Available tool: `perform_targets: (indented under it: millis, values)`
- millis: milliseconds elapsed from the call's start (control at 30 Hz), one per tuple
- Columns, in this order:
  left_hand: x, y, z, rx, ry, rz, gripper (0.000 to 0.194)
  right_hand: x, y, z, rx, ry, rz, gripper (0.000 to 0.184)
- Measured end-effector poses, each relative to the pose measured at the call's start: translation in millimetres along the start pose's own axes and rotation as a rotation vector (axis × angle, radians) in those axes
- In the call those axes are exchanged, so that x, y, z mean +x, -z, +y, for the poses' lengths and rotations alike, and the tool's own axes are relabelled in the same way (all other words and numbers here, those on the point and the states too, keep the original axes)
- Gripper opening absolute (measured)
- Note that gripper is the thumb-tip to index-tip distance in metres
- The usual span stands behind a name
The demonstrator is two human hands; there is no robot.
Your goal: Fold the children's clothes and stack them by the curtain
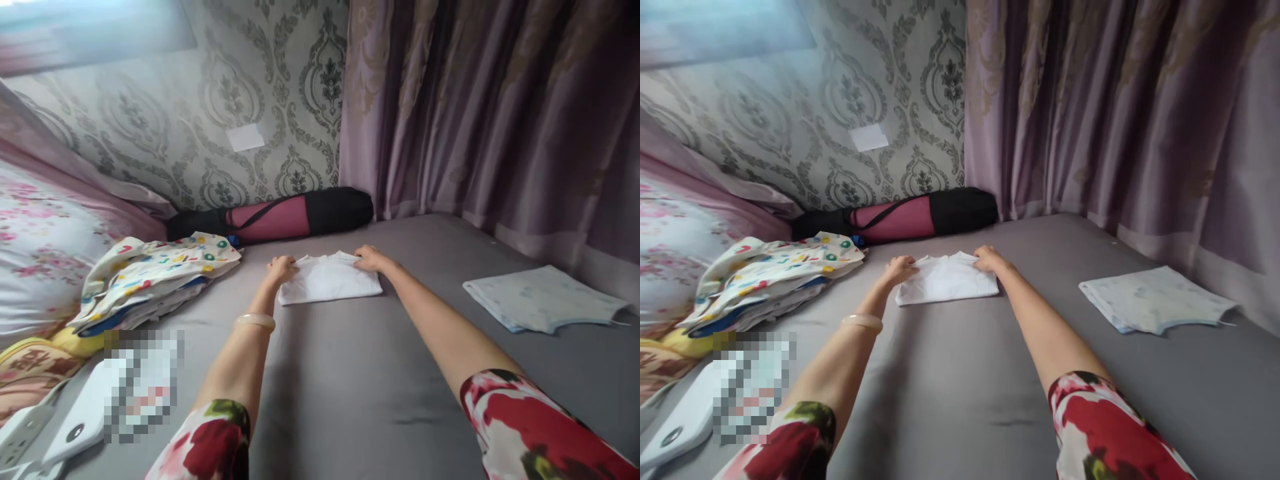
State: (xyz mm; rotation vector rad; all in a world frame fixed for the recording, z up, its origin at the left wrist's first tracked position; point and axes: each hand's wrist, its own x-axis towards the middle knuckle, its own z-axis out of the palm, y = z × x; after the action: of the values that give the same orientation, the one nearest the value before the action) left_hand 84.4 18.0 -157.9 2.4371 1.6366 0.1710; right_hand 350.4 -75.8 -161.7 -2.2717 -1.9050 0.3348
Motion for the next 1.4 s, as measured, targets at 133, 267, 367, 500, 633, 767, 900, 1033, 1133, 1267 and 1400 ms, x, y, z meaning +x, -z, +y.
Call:
perform_targets:
  millis: [133, 267, 367, 500, 633, 767, 900, 1033, 1133, 1267, 1400]
  values:
    - [-14, 27.1, -9, -0.122, -0.096, 0.07, 0.03, -17, 22, 2, 0.057, 0.064, 0.058, 0.027]
    - [-28, 45.0, -15, -0.276, -0.22, 0.253, 0.026, -38, 43, 5, 0.155, 0.168, 0.216, 0.025]
    - [-46, 48.2, -15, -0.278, -0.259, 0.334, 0.023, -57, 45, 8, 0.234, 0.251, 0.366, 0.026]
    - [-85, 31.2, -21, -0.144, -0.342, 0.289, 0.023, -92, 20, 15, 0.205, 0.319, 0.38, 0.029]
    - [-123, -3.9, -38, -0.056, -0.493, 0.127, 0.026, -133, -19, 26, 0.103, 0.445, 0.25, 0.033]
    - [-149, -29.4, -51, -0.053, -0.595, 0.048, 0.038, -164, -44, 33, 0.068, 0.534, 0.206, 0.037]
    - [-165, -32.4, -50, -0.021, -0.569, -0.009, 0.046, -178, -49, 35, 0.042, 0.565, 0.189, 0.043]
    - [-174, -25.1, -45, -0.003, -0.531, -0.047, 0.04, -184, -46, 32, 0.018, 0.504, 0.191, 0.041]
    - [-171, -22.7, -39, -0.023, -0.508, -0.003, 0.029, -182, -42, 20, 0.037, 0.445, 0.21, 0.033]
    - [-152, -28.2, -10, -0.074, -0.494, 0.111, 0.032, -160, -42, -12, 0.039, 0.404, 0.23, 0.035]
    - [-132, -42.1, 35, -0.058, -0.48, 0.119, 0.036, -129, -55, -49, -0.027, 0.378, 0.215, 0.044]
